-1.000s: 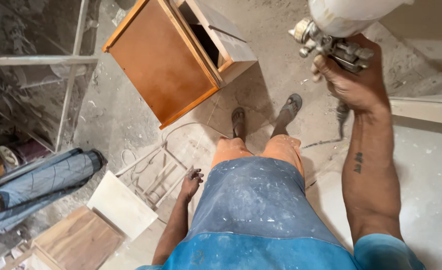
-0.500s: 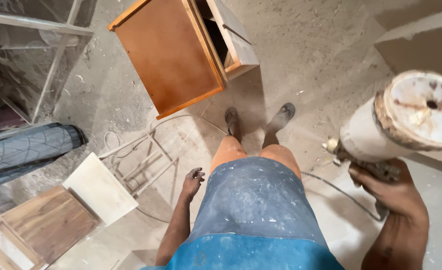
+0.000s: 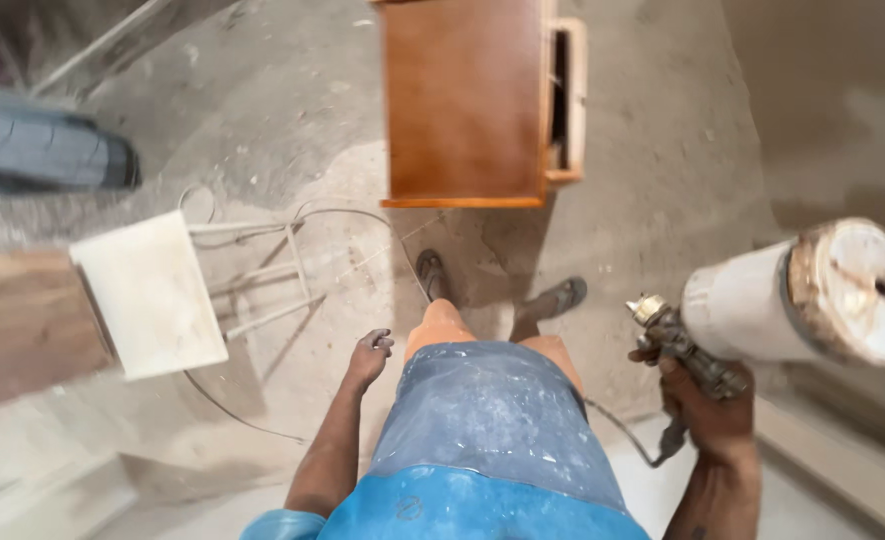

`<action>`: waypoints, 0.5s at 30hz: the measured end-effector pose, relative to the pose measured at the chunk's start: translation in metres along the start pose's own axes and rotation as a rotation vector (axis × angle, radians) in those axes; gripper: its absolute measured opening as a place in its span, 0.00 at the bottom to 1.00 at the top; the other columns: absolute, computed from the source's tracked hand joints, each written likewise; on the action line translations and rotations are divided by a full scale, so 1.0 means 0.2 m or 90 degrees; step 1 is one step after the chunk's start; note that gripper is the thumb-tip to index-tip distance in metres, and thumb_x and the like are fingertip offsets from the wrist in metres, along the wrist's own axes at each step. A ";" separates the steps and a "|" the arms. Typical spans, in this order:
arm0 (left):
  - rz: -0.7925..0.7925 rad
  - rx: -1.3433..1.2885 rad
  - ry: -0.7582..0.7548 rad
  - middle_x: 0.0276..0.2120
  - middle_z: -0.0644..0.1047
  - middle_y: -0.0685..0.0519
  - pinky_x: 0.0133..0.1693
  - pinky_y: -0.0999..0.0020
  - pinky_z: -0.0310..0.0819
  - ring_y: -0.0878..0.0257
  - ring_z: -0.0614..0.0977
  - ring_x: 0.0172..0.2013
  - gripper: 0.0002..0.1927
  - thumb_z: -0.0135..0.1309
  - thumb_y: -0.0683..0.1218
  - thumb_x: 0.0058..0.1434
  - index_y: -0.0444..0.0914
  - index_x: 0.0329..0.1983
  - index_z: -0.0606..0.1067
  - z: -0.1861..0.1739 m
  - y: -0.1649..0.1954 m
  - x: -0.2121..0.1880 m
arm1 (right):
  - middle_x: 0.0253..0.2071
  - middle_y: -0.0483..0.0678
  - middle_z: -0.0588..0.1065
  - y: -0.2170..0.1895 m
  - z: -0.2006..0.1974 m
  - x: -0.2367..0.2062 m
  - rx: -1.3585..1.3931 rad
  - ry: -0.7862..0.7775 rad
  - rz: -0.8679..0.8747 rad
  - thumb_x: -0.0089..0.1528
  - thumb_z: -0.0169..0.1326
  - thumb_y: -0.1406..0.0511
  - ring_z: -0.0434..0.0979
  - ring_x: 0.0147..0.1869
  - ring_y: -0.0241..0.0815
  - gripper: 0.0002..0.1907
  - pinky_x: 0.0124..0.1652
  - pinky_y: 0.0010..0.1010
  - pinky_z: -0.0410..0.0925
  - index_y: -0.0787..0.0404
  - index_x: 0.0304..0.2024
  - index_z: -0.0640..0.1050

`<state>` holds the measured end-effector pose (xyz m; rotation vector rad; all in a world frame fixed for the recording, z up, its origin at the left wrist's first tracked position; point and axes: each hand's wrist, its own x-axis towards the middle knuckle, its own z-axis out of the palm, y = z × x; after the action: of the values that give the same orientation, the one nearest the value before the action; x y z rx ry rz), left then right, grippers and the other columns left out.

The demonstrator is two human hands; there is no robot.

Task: The person uses a spray gun to apply a brown finish to small wooden furniture pieces. They repeatedly pick up a piece, spray both sides, and place it back down. Another person occasionally assists by handing over pieces. The person also refills the spray gun from a container of finish.

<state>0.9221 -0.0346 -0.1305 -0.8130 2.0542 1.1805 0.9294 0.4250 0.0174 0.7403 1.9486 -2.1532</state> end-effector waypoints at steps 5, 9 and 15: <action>-0.062 -0.027 0.057 0.42 0.83 0.38 0.45 0.63 0.76 0.56 0.81 0.38 0.22 0.50 0.44 0.63 0.32 0.60 0.74 -0.30 -0.20 0.03 | 0.37 0.54 0.80 -0.07 0.59 0.04 -0.012 -0.054 -0.054 0.63 0.57 0.72 0.68 0.22 0.30 0.10 0.20 0.22 0.61 0.70 0.47 0.79; 0.043 -0.004 0.116 0.48 0.81 0.39 0.52 0.64 0.74 0.54 0.83 0.48 0.22 0.52 0.45 0.59 0.31 0.56 0.77 -0.65 -0.39 0.13 | 0.37 0.56 0.81 -0.06 1.14 0.07 -0.033 -0.079 -0.056 0.63 0.56 0.71 0.66 0.20 0.31 0.12 0.19 0.22 0.59 0.70 0.49 0.78; 0.059 -0.029 0.197 0.51 0.80 0.40 0.54 0.61 0.72 0.47 0.81 0.52 0.21 0.53 0.44 0.55 0.36 0.52 0.80 -1.31 -0.68 0.37 | 0.41 0.52 0.78 -0.02 2.05 0.16 -0.035 -0.117 -0.107 0.62 0.56 0.71 0.76 0.32 0.35 0.20 0.19 0.21 0.60 0.64 0.57 0.72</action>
<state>0.9242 -0.3371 -0.1494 -0.9819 2.3441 1.2171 0.7941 0.0372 0.0214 0.3664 2.0273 -2.1612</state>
